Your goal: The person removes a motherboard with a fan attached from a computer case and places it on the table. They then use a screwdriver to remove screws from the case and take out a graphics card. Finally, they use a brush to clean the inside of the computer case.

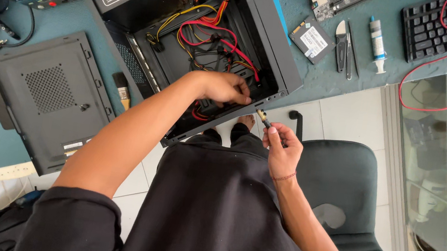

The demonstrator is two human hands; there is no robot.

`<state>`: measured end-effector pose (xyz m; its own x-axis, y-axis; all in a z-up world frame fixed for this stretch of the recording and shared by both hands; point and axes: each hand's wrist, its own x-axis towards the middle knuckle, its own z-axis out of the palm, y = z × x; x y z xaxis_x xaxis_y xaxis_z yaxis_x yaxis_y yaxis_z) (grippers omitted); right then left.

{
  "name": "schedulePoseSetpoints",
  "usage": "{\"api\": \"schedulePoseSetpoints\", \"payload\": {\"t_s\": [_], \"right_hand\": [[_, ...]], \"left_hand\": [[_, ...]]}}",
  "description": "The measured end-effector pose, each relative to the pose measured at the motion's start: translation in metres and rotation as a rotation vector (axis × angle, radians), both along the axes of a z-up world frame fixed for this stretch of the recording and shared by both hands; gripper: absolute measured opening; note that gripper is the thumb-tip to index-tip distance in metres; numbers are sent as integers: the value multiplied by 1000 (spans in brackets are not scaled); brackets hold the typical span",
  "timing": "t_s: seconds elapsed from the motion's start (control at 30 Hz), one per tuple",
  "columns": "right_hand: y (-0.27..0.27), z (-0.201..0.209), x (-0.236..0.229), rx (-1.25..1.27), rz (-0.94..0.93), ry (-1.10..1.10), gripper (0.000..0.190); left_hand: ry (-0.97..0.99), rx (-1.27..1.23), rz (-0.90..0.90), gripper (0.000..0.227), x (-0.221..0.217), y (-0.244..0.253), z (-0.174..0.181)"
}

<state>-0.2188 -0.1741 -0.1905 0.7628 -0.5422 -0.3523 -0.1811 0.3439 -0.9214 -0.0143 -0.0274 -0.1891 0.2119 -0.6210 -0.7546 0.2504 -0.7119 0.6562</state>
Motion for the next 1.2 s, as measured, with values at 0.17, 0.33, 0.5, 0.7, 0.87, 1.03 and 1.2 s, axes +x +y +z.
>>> {"api": "schedulePoseSetpoints", "payload": {"t_s": [0.17, 0.33, 0.5, 0.7, 0.87, 1.03, 1.2], "right_hand": [[7, -2, -2, 94, -47, 0, 12], [9, 6, 0, 122, -79, 23, 13], [3, 14, 1, -71, -6, 39, 12], [4, 18, 4, -123, 5, 46, 10], [4, 20, 0, -234, 35, 83, 11], [21, 49, 7, -260, 95, 207, 15], [24, 24, 5, 428, 87, 286, 42]], "left_hand": [[126, -16, -13, 66, 11, -7, 19], [154, -5, -40, 65, 15, -9, 24], [159, 8, -51, 67, 16, -13, 32], [163, 22, -48, 68, 18, -16, 37], [163, 13, -50, 67, 16, -17, 40], [146, 8, -26, 66, 13, -15, 36], [145, -12, 14, 61, 10, -14, 35]]}}
